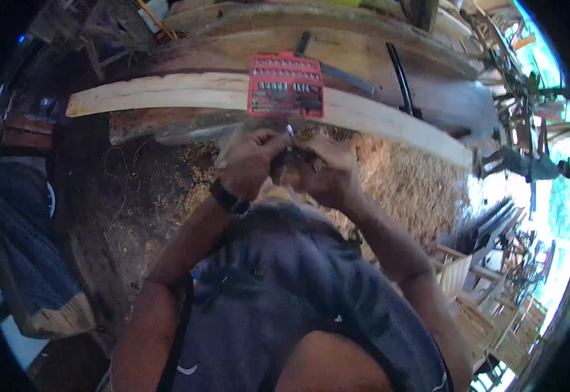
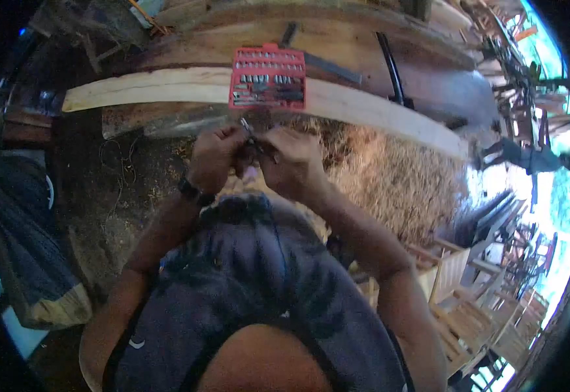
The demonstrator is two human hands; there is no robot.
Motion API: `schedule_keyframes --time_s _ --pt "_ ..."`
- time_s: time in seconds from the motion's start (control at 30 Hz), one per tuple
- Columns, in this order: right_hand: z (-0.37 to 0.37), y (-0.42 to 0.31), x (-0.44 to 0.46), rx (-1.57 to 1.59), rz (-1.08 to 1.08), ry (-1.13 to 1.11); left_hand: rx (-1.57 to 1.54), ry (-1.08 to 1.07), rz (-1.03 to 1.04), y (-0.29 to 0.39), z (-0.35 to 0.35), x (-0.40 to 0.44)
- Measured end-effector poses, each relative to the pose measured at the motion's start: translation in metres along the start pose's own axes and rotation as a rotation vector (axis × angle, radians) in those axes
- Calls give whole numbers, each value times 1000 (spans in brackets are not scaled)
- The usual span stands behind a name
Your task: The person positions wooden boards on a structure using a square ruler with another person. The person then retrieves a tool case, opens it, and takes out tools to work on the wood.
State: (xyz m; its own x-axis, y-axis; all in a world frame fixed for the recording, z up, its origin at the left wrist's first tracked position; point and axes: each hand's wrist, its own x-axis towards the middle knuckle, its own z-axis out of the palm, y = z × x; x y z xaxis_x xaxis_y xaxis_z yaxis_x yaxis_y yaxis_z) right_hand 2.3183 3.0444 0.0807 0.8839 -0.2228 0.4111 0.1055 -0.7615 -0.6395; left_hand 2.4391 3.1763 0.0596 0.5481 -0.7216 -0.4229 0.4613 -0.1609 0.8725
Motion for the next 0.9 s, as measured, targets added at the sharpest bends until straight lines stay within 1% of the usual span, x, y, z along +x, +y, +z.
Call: schedule_keyframes --time_s 0.03,0.07,0.1,0.13,0.17,0.2,0.3,0.33,0.4,0.47,0.5,0.53,0.6,0.63,0.7,0.77,0.83,0.9 --pt "1 4 1 -12 43 -46 -9 -5 11 1 1 3" --pt "3 9 4 152 59 -10 -24 -7 21 -1 4 3" --pt "2 8 7 358 242 -66 -41 -8 23 -5 4 7" --pt "2 7 11 558 437 -125 -14 -36 -29 -6 -3 12" --pt "3 6 17 753 642 -183 10 -8 2 -5 -7 14" --pt "3 3 26 833 593 -270 38 17 28 10 -7 6" --pt "26 18 35 1190 833 -260 209 31 40 44 -22 -6" --pt "33 20 41 1288 874 -295 277 26 37 50 -30 -5" --pt "45 24 59 1480 959 -365 67 11 97 28 -53 10" --pt "58 25 84 1523 964 -480 -29 16 102 18 -81 26" --pt "65 26 100 1545 969 -534 -19 30 78 18 -96 33" --pt "75 27 117 1375 930 -549 -9 41 53 17 -114 42" --pt "100 34 159 1037 847 -569 211 139 235 -2 -163 72" --pt "117 55 180 855 780 -633 318 185 324 -10 -193 89" --pt "155 113 223 486 650 -766 635 351 536 -16 -263 125" --pt "176 134 280 -138 266 -721 706 531 338 -28 -331 166" --pt "205 152 336 -345 235 -697 1097 780 583 -35 -394 216" --pt "244 189 389 -485 96 -688 1297 690 605 -38 -435 253"
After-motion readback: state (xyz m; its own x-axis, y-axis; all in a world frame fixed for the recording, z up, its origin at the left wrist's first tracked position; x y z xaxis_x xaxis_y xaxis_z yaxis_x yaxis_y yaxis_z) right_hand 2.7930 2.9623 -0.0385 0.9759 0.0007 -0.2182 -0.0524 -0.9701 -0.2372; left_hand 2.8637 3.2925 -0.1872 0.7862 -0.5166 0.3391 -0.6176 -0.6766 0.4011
